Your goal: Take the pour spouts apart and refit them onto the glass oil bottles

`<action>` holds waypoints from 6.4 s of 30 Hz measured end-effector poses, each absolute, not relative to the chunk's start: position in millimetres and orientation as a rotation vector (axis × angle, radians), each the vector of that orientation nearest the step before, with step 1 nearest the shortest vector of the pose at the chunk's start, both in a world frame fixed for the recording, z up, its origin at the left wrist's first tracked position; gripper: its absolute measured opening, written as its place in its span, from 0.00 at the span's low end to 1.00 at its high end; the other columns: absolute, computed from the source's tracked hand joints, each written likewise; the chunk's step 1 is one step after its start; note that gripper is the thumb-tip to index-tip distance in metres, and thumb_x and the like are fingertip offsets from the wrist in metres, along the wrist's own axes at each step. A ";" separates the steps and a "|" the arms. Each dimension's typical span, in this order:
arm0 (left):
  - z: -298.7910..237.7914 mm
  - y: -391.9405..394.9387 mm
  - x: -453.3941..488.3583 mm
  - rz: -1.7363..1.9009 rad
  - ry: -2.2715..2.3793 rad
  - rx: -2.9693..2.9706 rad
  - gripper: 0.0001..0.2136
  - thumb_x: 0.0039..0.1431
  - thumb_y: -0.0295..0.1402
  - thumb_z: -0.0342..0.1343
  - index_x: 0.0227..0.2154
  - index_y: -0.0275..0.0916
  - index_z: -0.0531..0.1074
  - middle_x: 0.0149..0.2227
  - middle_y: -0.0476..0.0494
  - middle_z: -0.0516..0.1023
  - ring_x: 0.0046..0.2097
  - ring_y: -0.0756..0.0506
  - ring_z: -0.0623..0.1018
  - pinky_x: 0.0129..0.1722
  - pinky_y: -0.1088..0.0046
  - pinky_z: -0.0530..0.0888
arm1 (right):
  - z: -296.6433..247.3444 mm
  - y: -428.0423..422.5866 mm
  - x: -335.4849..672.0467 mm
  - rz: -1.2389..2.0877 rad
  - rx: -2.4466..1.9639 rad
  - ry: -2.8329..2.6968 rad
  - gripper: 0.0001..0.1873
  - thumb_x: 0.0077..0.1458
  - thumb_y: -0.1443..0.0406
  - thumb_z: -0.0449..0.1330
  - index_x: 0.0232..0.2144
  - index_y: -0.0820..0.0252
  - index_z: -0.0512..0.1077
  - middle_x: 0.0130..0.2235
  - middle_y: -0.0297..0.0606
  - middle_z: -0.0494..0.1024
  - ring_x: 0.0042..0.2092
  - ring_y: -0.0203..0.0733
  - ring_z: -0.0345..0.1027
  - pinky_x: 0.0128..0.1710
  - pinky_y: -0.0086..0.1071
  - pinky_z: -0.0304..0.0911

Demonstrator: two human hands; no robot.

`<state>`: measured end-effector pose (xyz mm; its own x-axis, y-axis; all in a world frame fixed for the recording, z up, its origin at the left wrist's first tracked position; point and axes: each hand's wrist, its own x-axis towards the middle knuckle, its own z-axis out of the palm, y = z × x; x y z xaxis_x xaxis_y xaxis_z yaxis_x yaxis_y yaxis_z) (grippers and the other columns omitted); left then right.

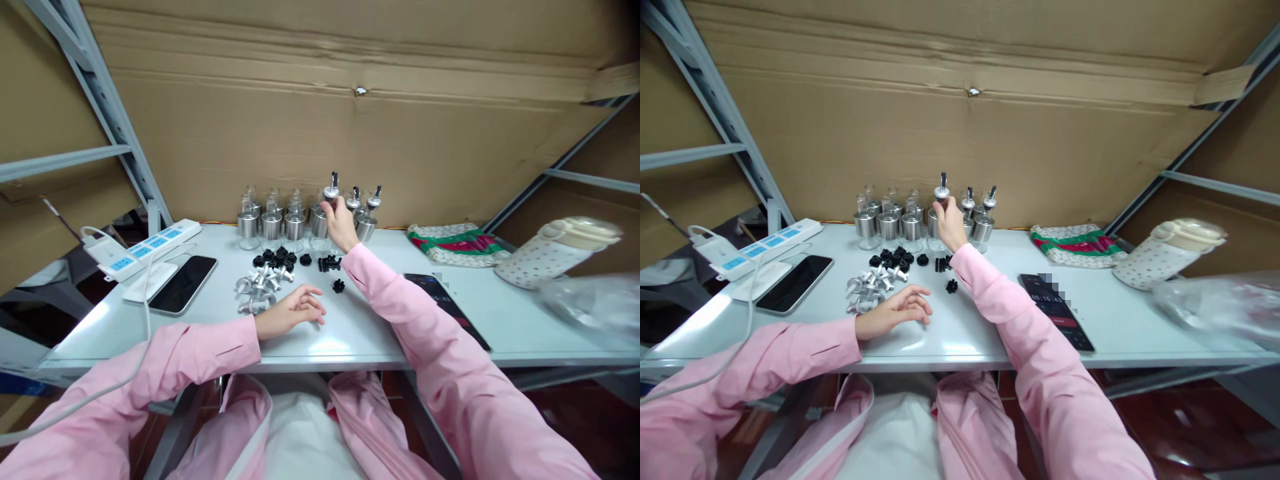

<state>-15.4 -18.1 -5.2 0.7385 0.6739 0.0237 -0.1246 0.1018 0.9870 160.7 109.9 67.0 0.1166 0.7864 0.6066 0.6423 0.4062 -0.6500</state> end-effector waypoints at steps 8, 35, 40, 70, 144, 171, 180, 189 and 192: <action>-4.5 -18.1 -15.2 0.630 0.511 1.337 0.20 0.51 0.38 0.61 0.43 0.37 0.60 0.34 0.47 0.71 0.34 0.49 0.76 0.42 0.66 0.67 | 44.8 130.5 159.0 0.254 -1.383 -1.538 0.08 0.58 0.62 0.49 0.38 0.62 0.61 0.43 0.50 0.74 0.44 0.46 0.68 0.46 0.40 0.60; -3.9 -17.6 -13.9 0.611 0.524 1.350 0.17 0.53 0.36 0.58 0.43 0.36 0.61 0.34 0.46 0.72 0.34 0.48 0.76 0.40 0.67 0.67 | 27.4 67.1 204.1 0.183 -1.332 -2.401 0.11 0.48 0.76 0.56 0.29 0.63 0.77 0.32 0.40 0.79 0.33 0.38 0.70 0.37 0.30 0.63; -3.5 -17.8 -14.4 0.608 0.524 1.339 0.17 0.51 0.35 0.59 0.42 0.36 0.62 0.33 0.48 0.72 0.33 0.49 0.76 0.39 0.67 0.67 | 26.6 45.6 155.5 0.184 -1.190 -2.508 0.08 0.53 0.65 0.60 0.33 0.63 0.76 0.31 0.39 0.76 0.32 0.36 0.67 0.34 0.28 0.58; -0.8 -17.1 -13.5 0.630 0.569 1.201 0.20 0.51 0.45 0.59 0.39 0.34 0.65 0.32 0.45 0.74 0.32 0.48 0.76 0.39 0.67 0.67 | 51.2 39.1 192.9 0.984 -1.101 -2.059 0.11 0.43 0.59 0.61 0.25 0.63 0.70 0.19 0.31 0.71 0.21 0.30 0.62 0.23 0.25 0.59; 3.7 -18.1 -12.3 0.652 0.666 1.239 0.10 0.56 0.36 0.50 0.34 0.34 0.66 0.36 0.44 0.70 0.28 0.53 0.69 0.28 0.74 0.62 | 19.7 18.7 334.7 -0.322 -2.197 -2.295 0.11 0.50 0.65 0.56 0.30 0.61 0.78 0.35 0.43 0.78 0.37 0.44 0.70 0.35 0.31 0.60; 3.3 -18.6 -12.8 0.642 0.632 1.208 0.13 0.53 0.39 0.55 0.34 0.33 0.67 0.31 0.47 0.71 0.29 0.52 0.71 0.31 0.74 0.63 | 18.5 14.3 231.2 0.183 -1.456 -2.497 0.09 0.49 0.73 0.58 0.34 0.62 0.74 0.32 0.40 0.78 0.33 0.39 0.70 0.38 0.31 0.65; 3.9 -18.7 -12.3 0.639 0.641 1.206 0.13 0.53 0.40 0.55 0.34 0.34 0.66 0.32 0.46 0.71 0.29 0.52 0.71 0.31 0.73 0.62 | 22.8 13.3 248.2 0.146 -1.550 -2.498 0.11 0.53 0.72 0.53 0.34 0.63 0.76 0.34 0.43 0.77 0.34 0.40 0.70 0.40 0.32 0.64; 4.6 -19.5 -12.7 0.642 0.644 1.199 0.13 0.53 0.40 0.56 0.34 0.33 0.67 0.31 0.47 0.71 0.29 0.52 0.71 0.31 0.73 0.62 | 23.2 11.8 245.9 0.268 -1.628 -2.457 0.06 0.50 0.69 0.58 0.28 0.62 0.75 0.30 0.39 0.77 0.32 0.38 0.69 0.37 0.29 0.62; 4.0 -19.2 -12.8 0.641 0.641 1.202 0.13 0.53 0.40 0.56 0.34 0.33 0.66 0.31 0.47 0.71 0.29 0.52 0.71 0.31 0.73 0.62 | 21.1 11.6 242.7 0.267 -1.618 -2.454 0.05 0.50 0.69 0.58 0.28 0.62 0.74 0.31 0.39 0.76 0.32 0.37 0.69 0.36 0.29 0.62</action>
